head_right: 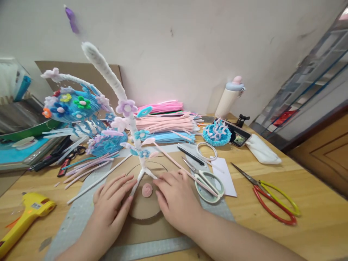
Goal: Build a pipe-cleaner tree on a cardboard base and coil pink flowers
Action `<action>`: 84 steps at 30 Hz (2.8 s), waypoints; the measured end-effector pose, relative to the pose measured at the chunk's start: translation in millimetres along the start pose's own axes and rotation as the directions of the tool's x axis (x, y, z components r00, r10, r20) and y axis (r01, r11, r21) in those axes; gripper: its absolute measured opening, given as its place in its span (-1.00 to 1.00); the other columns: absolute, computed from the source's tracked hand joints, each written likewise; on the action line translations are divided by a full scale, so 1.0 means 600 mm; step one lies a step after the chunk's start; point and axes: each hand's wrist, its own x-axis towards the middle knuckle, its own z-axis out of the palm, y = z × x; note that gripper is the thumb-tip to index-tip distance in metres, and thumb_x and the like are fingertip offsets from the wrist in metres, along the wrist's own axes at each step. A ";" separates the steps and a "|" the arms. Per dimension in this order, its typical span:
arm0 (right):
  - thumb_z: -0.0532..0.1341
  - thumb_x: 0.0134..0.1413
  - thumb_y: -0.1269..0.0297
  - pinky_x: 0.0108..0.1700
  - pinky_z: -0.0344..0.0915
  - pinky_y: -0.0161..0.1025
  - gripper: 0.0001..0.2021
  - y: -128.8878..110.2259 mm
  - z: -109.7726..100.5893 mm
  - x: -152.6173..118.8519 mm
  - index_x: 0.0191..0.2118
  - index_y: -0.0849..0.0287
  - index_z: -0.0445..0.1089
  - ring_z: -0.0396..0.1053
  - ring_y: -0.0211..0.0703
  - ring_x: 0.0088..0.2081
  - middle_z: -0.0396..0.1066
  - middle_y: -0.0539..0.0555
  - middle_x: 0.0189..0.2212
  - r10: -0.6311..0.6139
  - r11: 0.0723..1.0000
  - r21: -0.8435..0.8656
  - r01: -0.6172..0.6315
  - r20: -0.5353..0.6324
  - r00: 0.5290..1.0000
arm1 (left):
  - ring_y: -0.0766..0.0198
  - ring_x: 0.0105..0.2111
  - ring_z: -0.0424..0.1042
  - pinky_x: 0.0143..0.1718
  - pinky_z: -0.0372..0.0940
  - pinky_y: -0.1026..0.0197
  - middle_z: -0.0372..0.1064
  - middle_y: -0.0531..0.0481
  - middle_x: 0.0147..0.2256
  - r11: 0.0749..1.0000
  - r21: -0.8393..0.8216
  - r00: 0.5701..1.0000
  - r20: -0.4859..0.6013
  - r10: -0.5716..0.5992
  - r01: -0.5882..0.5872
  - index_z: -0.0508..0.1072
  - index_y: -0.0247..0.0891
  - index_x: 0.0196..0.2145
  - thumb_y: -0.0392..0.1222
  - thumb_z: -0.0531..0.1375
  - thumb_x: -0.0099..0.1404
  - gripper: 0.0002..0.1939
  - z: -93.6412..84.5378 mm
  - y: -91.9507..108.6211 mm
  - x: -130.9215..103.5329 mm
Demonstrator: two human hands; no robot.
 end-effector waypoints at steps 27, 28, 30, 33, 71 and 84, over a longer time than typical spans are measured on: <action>0.04 0.16 0.21 -0.30 0.24 -0.21 -0.77 0.153 -0.108 0.021 -0.17 0.11 0.38 0.38 -0.08 -0.32 0.45 0.07 -0.32 0.428 0.887 0.050 -0.459 -0.466 0.775 | 0.13 -0.15 0.31 -0.15 0.10 -0.01 0.40 0.01 -0.25 0.967 -0.242 0.997 0.018 -0.080 0.082 0.45 -0.14 -0.34 -0.26 0.15 0.25 -0.92 -0.003 0.053 0.029; 0.06 0.16 0.19 -0.31 0.25 -0.22 -0.79 0.151 -0.110 0.020 -0.21 0.11 0.39 0.37 -0.10 -0.35 0.43 0.06 -0.37 0.422 0.899 0.135 -0.417 -0.524 0.740 | 0.16 -0.19 0.33 -0.18 0.13 0.03 0.41 0.03 -0.31 0.954 -0.294 0.998 0.015 -0.061 0.063 0.43 -0.16 -0.36 -0.28 0.16 0.24 -0.93 -0.006 0.052 0.028; 0.08 0.16 0.16 -0.36 0.26 -0.23 -0.80 0.139 -0.108 0.017 -0.24 0.12 0.37 0.33 -0.15 -0.43 0.38 0.03 -0.45 0.429 0.904 0.286 -0.319 -0.606 0.670 | 0.23 -0.28 0.34 -0.23 0.19 0.11 0.40 0.06 -0.39 0.911 -0.411 0.999 -0.034 0.012 -0.025 0.40 -0.18 -0.38 -0.32 0.17 0.24 -0.92 -0.011 0.049 0.024; 0.08 0.17 0.16 -0.42 0.26 -0.24 -0.82 0.105 -0.099 0.010 -0.20 0.10 0.32 0.30 -0.18 -0.46 0.33 0.03 -0.44 0.424 0.896 0.407 -0.178 -0.665 0.614 | 0.32 -0.33 0.34 -0.29 0.24 0.22 0.36 0.05 -0.37 0.829 -0.511 0.968 -0.211 0.134 -0.226 0.37 -0.19 -0.35 -0.41 0.15 0.24 -0.86 -0.016 0.042 0.012; 0.02 0.08 0.62 -0.43 0.22 -0.31 -0.47 0.014 -0.063 -0.026 0.16 0.09 0.23 0.30 -0.23 -0.43 0.33 0.05 -0.44 -0.381 0.896 0.147 0.418 -0.228 0.896 | 0.34 -0.33 0.36 -0.31 0.28 0.31 0.34 0.03 -0.35 0.560 -0.801 0.978 -0.171 0.123 -0.211 0.36 -0.16 -0.21 -0.50 0.09 0.23 -0.72 -0.039 0.024 -0.019; 0.09 0.09 0.57 -0.42 0.12 -0.24 -0.60 0.006 -0.067 -0.030 0.04 0.20 0.34 0.24 -0.19 -0.42 0.38 0.11 -0.39 -0.432 0.884 0.072 0.462 -0.255 0.865 | 0.31 -0.32 0.37 -0.34 0.28 0.31 0.33 0.07 -0.35 0.552 -0.822 0.978 -0.201 -0.054 -0.138 0.32 -0.10 -0.22 -0.48 0.14 0.21 -0.72 -0.024 0.026 -0.023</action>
